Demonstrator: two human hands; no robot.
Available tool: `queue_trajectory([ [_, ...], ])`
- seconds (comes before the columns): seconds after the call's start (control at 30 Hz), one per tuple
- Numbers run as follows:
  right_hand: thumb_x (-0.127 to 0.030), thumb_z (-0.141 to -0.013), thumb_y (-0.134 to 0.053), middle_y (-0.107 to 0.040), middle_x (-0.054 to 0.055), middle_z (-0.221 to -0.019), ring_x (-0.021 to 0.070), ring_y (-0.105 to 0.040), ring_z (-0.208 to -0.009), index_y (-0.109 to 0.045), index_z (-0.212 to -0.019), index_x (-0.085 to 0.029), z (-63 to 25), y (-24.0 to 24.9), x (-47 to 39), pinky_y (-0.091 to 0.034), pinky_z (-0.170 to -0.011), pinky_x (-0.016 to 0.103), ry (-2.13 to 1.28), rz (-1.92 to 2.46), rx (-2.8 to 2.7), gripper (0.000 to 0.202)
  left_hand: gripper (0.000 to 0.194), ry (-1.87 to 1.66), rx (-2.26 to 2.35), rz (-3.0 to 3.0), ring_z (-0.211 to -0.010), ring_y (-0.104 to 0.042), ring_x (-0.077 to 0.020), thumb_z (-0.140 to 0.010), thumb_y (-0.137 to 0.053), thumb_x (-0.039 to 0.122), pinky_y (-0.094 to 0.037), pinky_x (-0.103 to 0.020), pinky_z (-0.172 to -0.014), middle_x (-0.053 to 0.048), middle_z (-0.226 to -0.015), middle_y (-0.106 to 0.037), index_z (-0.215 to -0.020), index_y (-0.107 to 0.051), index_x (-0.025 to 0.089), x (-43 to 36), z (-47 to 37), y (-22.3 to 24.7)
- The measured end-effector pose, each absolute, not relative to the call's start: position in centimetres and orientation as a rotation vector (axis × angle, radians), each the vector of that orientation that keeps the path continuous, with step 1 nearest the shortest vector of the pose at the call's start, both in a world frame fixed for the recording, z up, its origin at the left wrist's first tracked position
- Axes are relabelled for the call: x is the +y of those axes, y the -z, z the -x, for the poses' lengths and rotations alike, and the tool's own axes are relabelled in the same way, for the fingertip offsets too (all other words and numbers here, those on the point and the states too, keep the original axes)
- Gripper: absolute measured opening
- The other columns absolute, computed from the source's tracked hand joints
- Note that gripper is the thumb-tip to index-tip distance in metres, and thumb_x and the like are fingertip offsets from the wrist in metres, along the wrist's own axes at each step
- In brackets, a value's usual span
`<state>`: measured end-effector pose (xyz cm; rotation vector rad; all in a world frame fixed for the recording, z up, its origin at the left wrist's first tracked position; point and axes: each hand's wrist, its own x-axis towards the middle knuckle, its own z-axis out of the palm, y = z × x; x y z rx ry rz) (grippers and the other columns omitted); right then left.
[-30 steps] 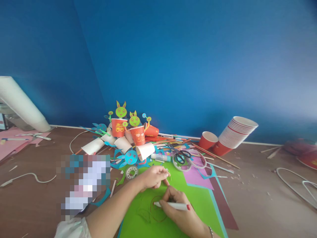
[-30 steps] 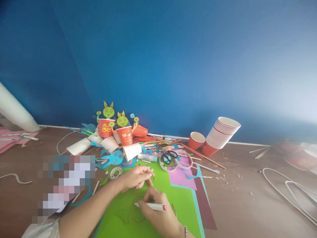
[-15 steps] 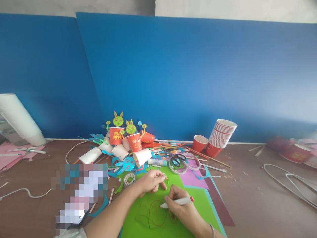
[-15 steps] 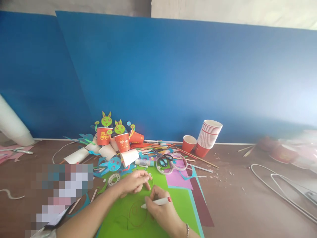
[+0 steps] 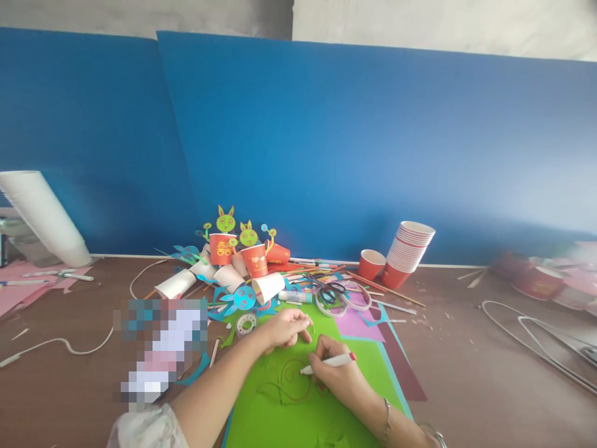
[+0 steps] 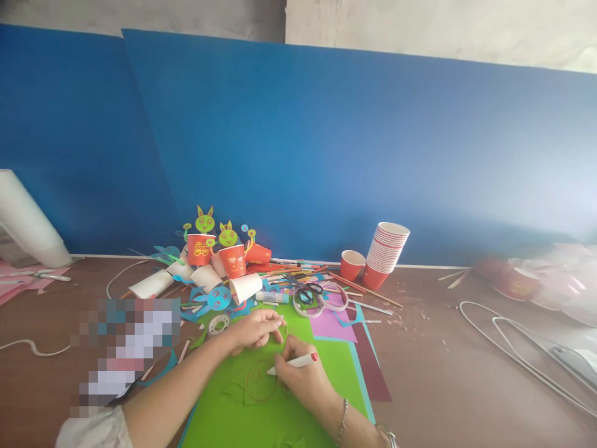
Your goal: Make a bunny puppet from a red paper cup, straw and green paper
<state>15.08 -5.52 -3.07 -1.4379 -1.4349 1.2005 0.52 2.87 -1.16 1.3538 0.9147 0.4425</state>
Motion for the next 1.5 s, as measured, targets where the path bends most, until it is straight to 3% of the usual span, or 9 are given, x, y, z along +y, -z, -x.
queue_trajectory([
  [0.5, -0.025, -0.075, -0.052, -0.049, -0.008, -0.043, 0.0077, -0.043, -0.035, -0.041, -0.063, -0.022, -14.94, 2.66, -5.69, -0.031, -0.033, 0.017, -1.205, 1.461, -1.455, 0.017, 0.032, -0.43, 0.922, -1.353, -0.033, -0.028, -0.0019, -0.079, -0.055, 0.045, -0.016, -0.019, -0.036, -0.001, -0.072, -0.069, -0.088, -0.055, 0.015, 2.87, -0.5, 0.98],
  [1.5, -0.019, -0.067, -0.048, -0.038, -0.01, -0.043, 0.0087, -0.046, -0.035, -0.035, -0.056, -0.023, -15.29, 3.36, -5.23, -0.034, -0.031, 0.018, -1.146, 1.503, -1.373, 0.018, 0.027, -0.423, 0.93, -1.33, -0.033, -0.028, -0.0021, -0.08, -0.055, 0.042, -0.016, -0.018, -0.035, -0.001, -0.072, -0.069, -0.088, -0.056, 0.016, 2.81, -0.45, 0.87],
])
